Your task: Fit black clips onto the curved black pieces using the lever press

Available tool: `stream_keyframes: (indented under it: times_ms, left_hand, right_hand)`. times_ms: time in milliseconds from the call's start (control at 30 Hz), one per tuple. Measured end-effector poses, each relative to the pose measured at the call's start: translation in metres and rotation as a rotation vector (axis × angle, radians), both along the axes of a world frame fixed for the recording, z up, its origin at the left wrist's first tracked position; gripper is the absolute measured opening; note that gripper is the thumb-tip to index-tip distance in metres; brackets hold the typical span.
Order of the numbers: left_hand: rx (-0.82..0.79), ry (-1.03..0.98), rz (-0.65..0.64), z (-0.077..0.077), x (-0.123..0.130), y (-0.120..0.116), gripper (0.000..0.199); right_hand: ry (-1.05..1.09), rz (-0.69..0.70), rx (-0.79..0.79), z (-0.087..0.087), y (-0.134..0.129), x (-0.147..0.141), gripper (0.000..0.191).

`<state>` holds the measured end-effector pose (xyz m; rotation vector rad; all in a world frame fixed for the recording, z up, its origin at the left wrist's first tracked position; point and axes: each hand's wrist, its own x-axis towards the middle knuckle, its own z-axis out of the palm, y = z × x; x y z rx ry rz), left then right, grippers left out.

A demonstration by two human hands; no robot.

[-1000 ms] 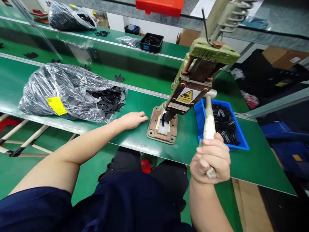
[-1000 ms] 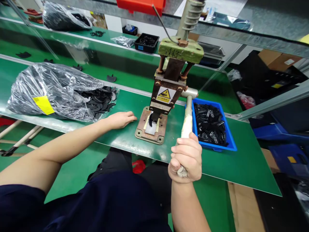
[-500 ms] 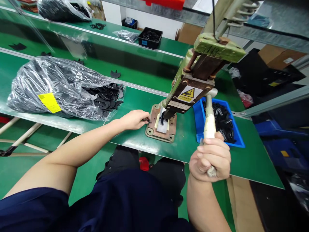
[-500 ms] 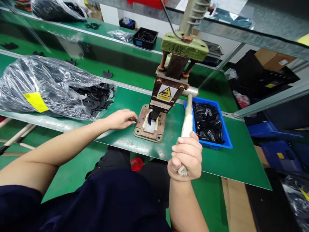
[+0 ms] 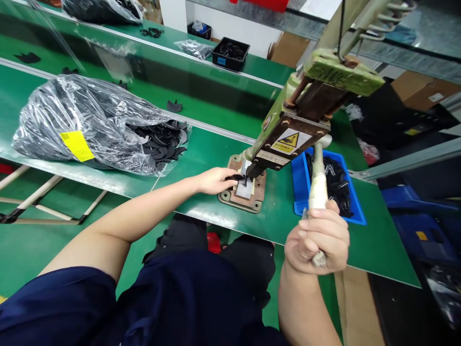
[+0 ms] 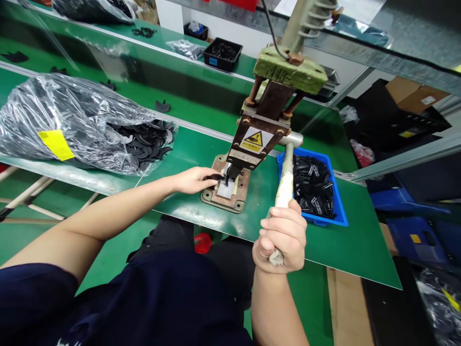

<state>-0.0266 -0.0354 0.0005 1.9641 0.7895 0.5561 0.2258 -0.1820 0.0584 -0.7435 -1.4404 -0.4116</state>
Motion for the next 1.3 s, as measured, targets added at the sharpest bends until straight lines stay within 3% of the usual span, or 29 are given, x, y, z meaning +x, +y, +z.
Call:
stream_keyframes:
  times_ms: [133, 267, 500, 867, 1133, 1300]
  left_hand:
    - [-0.464, -0.187, 0.152, -0.009, -0.010, 0.015, 0.024]
    - [-0.636, -0.326, 0.325, -0.007, -0.007, 0.023, 0.030]
    - [-0.623, -0.291, 0.352, 0.000, 0.020, 0.023, 0.029]
    - [-0.494, -0.217, 0.316, -0.017, 0.027, 0.031, 0.024]
    - [-0.535, -0.107, 0.308, -0.007, 0.029, 0.034, 0.030]
    - [-0.593, 0.002, 0.322, 0.001, 0.032, 0.040, 0.034]
  right_hand:
    - [0.010, 0.018, 0.026, -0.001, 0.003, -0.001, 0.040]
    - [0.007, 0.020, 0.051, -0.001, 0.006, -0.001, 0.040]
    - [-0.005, -0.013, 0.019, 0.000, 0.002, 0.000, 0.041]
    - [0.010, -0.010, 0.055, -0.001, 0.006, -0.002, 0.041]
    - [0.062, -0.005, 0.087, -0.003, 0.010, -0.005, 0.033]
    - [0.115, 0.029, 0.178, -0.003, 0.019, -0.007, 0.047]
